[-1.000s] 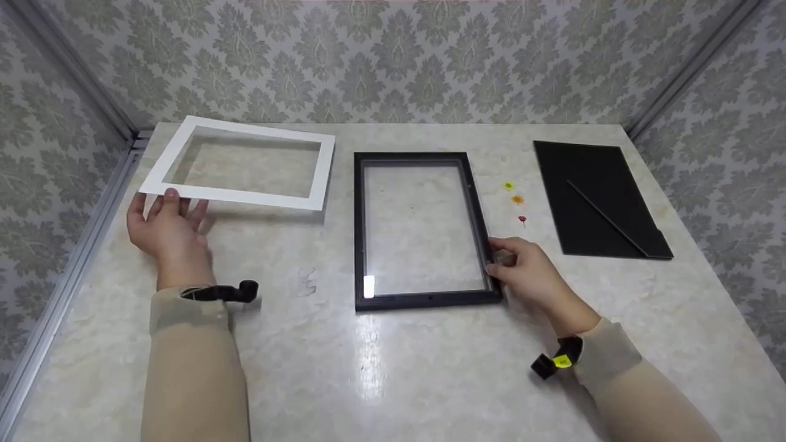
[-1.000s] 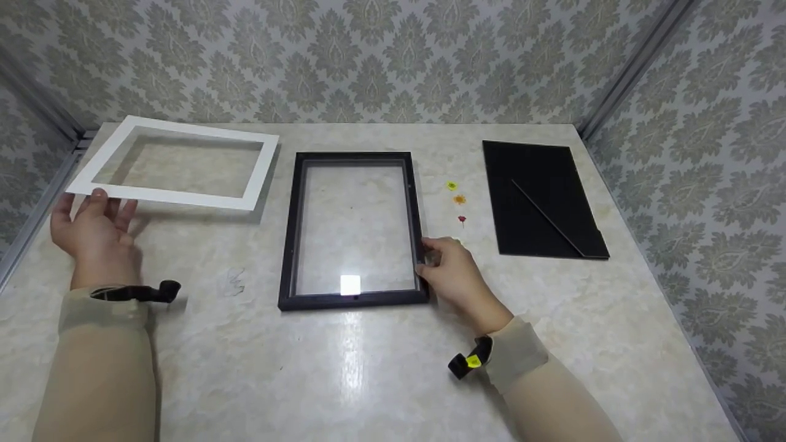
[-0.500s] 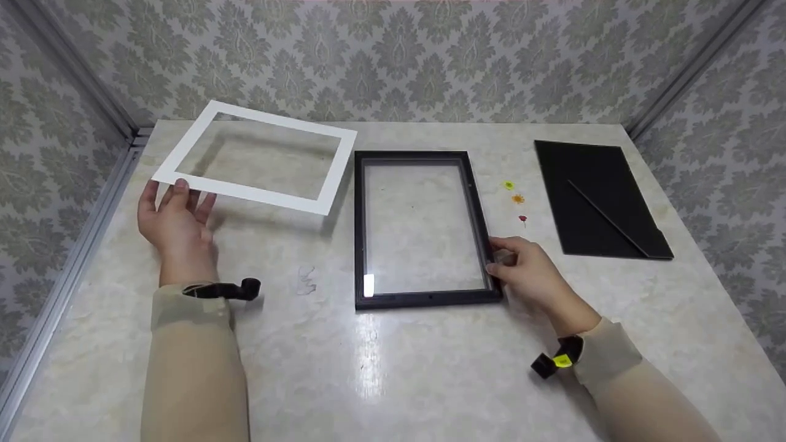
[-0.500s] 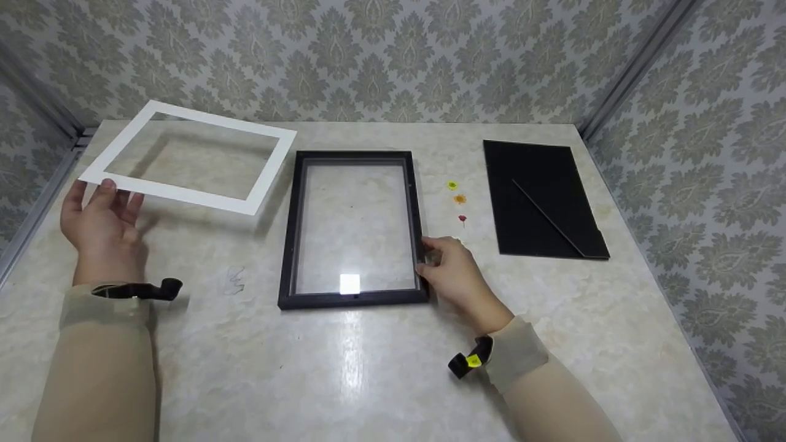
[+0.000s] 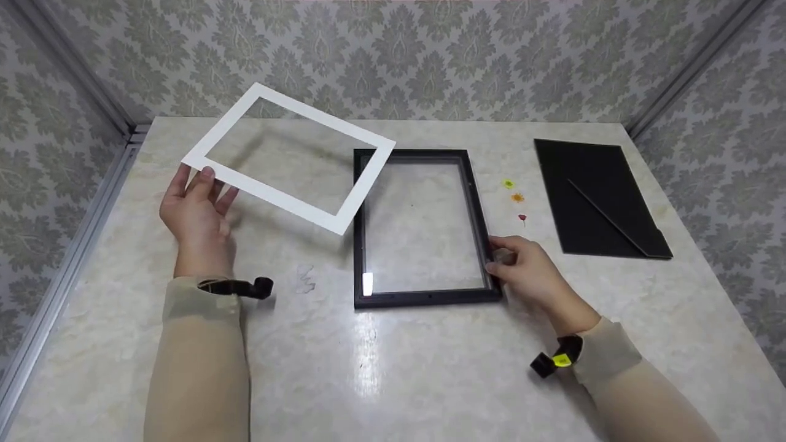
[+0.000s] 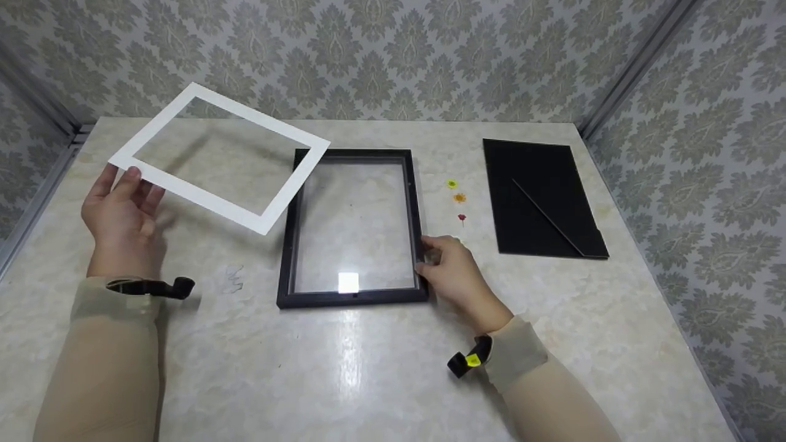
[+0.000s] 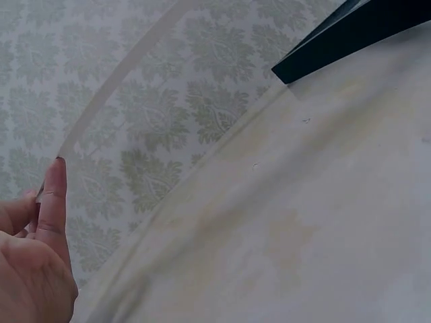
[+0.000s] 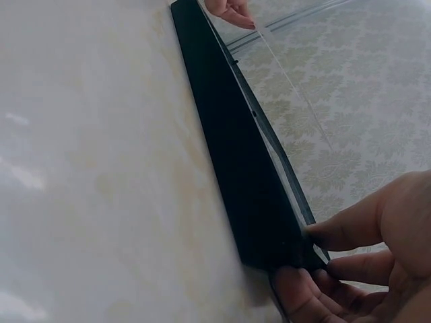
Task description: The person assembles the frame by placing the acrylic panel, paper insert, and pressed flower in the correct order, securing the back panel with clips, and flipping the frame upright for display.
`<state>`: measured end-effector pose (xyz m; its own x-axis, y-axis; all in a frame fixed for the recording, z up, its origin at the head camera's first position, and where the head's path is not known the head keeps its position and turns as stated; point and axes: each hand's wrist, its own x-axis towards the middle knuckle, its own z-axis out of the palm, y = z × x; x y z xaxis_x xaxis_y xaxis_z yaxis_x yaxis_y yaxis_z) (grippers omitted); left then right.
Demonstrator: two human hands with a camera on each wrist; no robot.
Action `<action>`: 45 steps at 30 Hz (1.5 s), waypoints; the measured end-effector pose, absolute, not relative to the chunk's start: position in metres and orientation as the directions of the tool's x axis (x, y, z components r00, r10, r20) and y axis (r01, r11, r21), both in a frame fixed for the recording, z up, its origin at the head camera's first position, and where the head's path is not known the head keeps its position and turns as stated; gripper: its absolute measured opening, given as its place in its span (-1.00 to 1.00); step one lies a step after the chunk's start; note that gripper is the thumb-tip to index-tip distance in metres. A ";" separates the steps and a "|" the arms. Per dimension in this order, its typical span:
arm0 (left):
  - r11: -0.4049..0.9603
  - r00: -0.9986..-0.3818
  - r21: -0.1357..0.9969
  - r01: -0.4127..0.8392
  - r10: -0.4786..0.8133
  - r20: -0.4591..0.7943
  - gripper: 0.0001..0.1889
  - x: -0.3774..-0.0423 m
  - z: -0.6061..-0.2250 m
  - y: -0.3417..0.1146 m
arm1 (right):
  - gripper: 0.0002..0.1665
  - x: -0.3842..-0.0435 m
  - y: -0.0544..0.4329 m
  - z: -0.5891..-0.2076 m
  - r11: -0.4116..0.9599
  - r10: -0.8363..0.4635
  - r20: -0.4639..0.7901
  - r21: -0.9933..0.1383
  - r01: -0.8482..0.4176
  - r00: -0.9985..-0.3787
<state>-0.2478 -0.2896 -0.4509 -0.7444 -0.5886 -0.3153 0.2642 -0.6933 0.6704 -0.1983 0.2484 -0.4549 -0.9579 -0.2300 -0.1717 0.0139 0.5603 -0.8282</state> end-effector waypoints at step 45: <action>-0.152 -0.960 0.966 -0.208 -0.160 -0.232 -0.55 -0.309 -0.440 -0.146 | -0.27 -0.199 0.249 -0.457 0.554 -0.233 -0.114 -0.831 -0.035 -0.966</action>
<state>-0.3086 -0.1455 -0.4405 -0.9595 -0.1598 -0.2319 -0.2081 -0.1524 0.9662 -0.1992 0.2488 -0.4566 -0.9657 -0.2333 -0.1145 -0.0353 0.5544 -0.8315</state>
